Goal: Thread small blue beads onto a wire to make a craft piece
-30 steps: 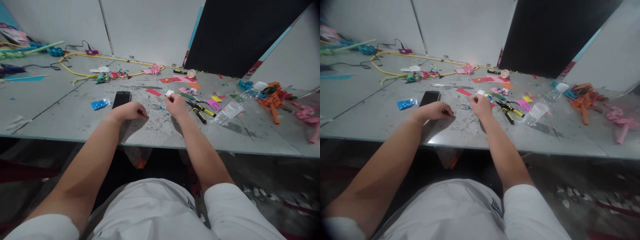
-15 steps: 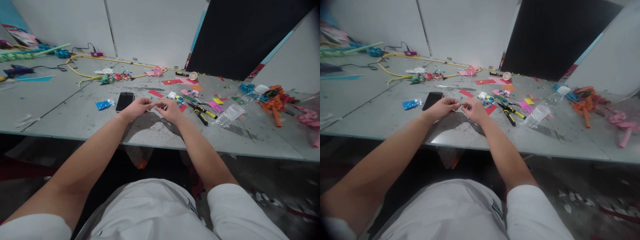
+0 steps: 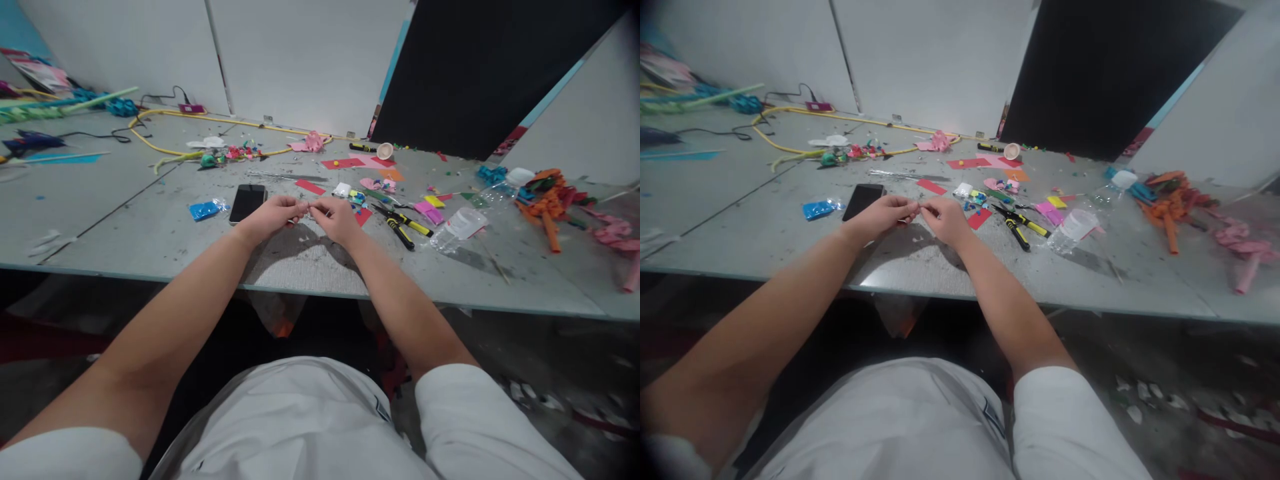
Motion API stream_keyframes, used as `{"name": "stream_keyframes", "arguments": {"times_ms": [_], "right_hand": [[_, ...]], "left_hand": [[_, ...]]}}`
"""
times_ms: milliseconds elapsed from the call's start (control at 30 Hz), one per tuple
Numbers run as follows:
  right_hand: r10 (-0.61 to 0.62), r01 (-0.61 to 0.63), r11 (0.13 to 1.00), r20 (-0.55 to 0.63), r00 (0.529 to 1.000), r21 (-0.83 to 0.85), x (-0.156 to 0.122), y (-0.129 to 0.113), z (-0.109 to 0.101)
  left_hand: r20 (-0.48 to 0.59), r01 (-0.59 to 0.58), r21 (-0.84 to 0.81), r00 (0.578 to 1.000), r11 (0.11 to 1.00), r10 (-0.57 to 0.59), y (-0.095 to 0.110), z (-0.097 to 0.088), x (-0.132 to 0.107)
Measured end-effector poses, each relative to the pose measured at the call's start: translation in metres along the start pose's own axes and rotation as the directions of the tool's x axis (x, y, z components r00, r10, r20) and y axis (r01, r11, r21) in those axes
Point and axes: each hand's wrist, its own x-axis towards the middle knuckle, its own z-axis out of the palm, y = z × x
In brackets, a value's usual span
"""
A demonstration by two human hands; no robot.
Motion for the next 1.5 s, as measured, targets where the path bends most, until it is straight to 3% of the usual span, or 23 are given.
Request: {"name": "stream_keyframes", "arguments": {"times_ms": [233,600,700,867,933,1100,1333,1500], "right_hand": [[0.181,-0.181,0.983,-0.043,0.982,0.014,-0.001,0.002,-0.002],[0.282,-0.285,0.954,0.040,0.959,0.096,0.000,-0.004,-0.004],[0.259,-0.259,0.962,0.010,0.966,0.080,-0.001,-0.003,-0.003],[0.021,-0.020,1.000,0.078,0.997,-0.010,-0.002,-0.005,-0.001],[-0.021,0.022,1.000,0.079,0.997,-0.006,-0.001,-0.006,0.000],[-0.026,0.025,0.999,0.038,0.999,0.030,-0.003,-0.008,-0.002],[-0.010,0.005,0.998,0.075,0.997,0.057,-0.001,-0.006,-0.004],[0.015,-0.017,0.998,0.031,0.999,0.068,-0.001,-0.003,-0.002]], "left_hand": [[-0.095,0.064,0.026,0.994,0.998,-0.062,0.003,0.004,-0.001],[0.027,0.039,0.101,0.999,0.994,-0.042,0.000,0.000,0.001],[0.083,0.027,0.103,0.996,0.994,-0.035,0.000,0.000,0.000],[0.128,-0.025,0.066,0.992,0.997,0.016,0.001,0.001,-0.001],[0.155,-0.044,0.032,0.987,0.999,0.039,0.000,0.000,-0.001],[0.172,-0.069,-0.075,0.982,0.995,0.081,-0.003,-0.003,0.000],[0.130,-0.055,-0.066,0.989,0.996,0.063,-0.001,-0.002,-0.001],[0.112,-0.036,-0.033,0.993,0.999,0.039,0.003,0.000,-0.004]]}}
